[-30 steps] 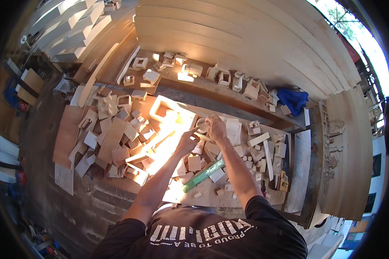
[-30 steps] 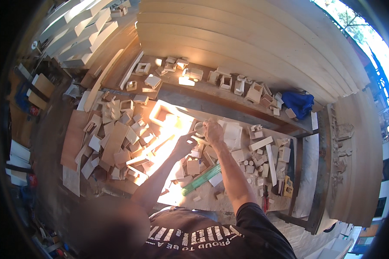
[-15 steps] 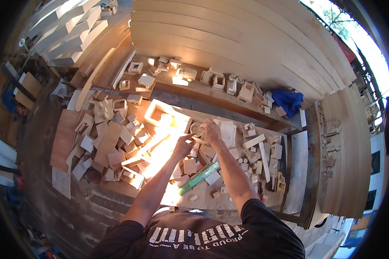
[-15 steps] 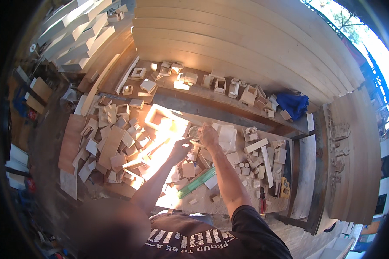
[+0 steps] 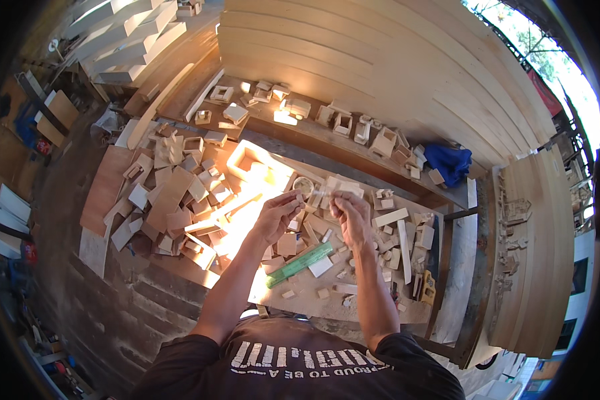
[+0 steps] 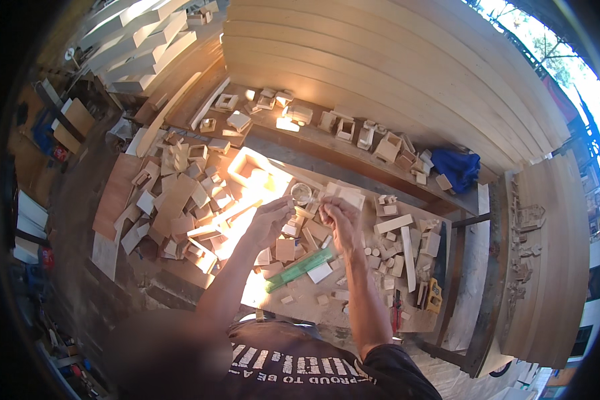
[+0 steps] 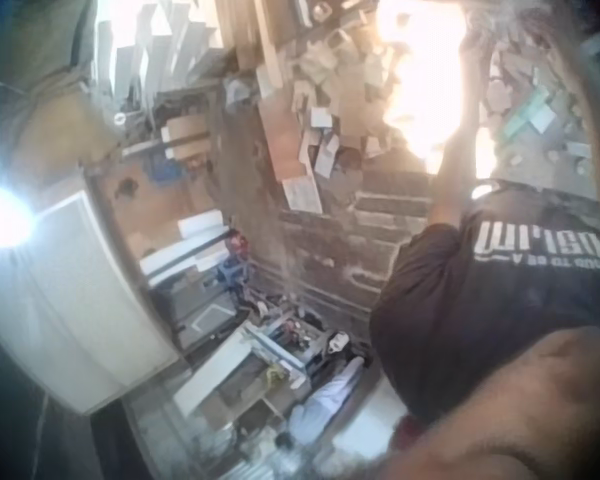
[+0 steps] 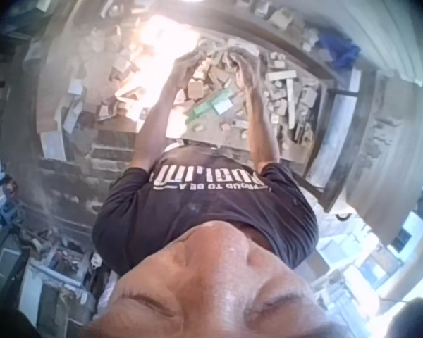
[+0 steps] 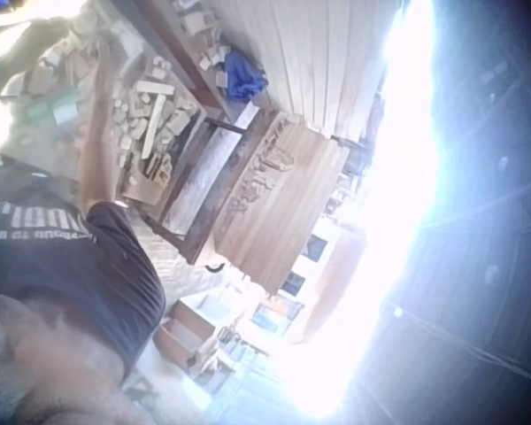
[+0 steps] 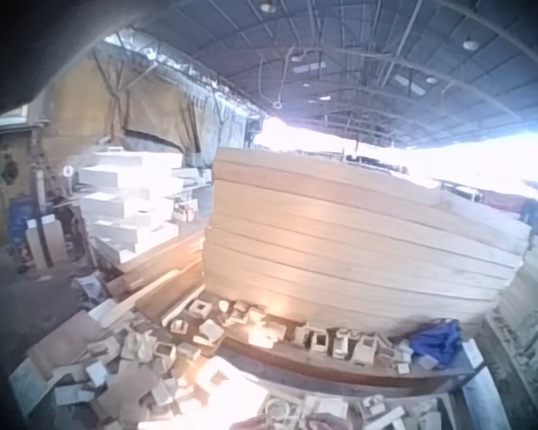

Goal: The person picks up several small wooden blocks and fits them together by hand on a workbench covered in wood scraps.

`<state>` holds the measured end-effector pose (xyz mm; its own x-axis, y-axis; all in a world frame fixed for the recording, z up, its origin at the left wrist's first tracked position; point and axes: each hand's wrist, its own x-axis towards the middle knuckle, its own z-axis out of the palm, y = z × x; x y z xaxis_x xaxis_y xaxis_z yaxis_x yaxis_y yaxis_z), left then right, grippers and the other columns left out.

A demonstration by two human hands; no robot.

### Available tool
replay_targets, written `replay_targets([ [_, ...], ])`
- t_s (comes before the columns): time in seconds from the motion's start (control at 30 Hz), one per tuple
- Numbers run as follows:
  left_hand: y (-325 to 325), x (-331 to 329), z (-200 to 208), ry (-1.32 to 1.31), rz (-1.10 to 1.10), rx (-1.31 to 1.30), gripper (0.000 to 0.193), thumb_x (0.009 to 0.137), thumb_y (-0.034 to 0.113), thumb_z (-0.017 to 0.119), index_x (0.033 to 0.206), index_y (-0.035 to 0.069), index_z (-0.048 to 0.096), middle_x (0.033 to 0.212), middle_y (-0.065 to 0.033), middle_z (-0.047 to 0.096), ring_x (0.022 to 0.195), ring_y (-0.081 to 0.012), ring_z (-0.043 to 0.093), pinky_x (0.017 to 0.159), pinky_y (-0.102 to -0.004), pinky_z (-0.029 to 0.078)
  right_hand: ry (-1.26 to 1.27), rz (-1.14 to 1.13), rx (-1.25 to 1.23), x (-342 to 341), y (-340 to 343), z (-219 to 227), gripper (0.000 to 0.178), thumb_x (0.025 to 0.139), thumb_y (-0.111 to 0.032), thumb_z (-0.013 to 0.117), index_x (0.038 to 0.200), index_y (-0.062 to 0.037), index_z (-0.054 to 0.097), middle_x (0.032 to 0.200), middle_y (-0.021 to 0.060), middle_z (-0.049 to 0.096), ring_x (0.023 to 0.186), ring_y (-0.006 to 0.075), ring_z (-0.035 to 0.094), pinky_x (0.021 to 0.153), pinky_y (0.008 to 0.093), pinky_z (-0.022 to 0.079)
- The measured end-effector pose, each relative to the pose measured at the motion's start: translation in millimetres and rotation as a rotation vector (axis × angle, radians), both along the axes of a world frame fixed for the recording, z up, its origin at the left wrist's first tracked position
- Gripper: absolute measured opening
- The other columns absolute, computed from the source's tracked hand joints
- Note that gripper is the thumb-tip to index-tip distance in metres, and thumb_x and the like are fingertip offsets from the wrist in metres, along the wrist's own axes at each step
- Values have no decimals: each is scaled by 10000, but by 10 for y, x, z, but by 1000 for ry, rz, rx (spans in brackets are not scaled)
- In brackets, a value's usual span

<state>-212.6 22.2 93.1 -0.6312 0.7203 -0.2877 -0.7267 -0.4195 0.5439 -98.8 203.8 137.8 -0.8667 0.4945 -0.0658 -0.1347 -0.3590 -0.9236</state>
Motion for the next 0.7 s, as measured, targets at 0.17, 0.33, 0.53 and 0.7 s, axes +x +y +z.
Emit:
replay_targets([
  [0.17, 24, 389, 380, 45, -51, 141, 298, 935, -43, 640, 1234, -58, 641, 1117, -126, 703, 967, -171, 695, 879, -237, 592, 115, -34, -25, 423, -221, 181, 131, 923, -19, 698, 1041, 35, 719, 846, 59, 670, 724, 120, 589, 650, 243, 463],
  [0.33, 140, 729, 603, 105, -80, 215, 309, 925, -50, 651, 1234, -52, 648, 1109, -130, 706, 957, -188, 695, 864, -257, 591, 104, -85, 196, 725, -131, 237, 139, 918, -29, 719, 1041, 35, 724, 842, 46, 669, 725, 99, 589, 643, 230, 464],
  [0.53, 223, 1020, 665, 213, -43, 195, 336, 917, -59, 655, 1253, -46, 644, 1110, -138, 712, 964, -189, 694, 854, -274, 575, 84, -154, 340, 1055, -52, 514, 126, 936, -19, 689, 1038, 50, 713, 818, 50, 659, 691, 104, 573, 615, 235, 451],
  [0.7, 326, 1153, 642, 289, -49, 153, 351, 912, -61, 659, 1262, -43, 640, 1129, -134, 714, 988, -191, 701, 865, -291, 579, -10, -99, 282, 1227, -10, 571, 151, 951, -67, 699, 1049, 45, 722, 740, 9, 631, 650, 53, 542, 571, 212, 425],
])
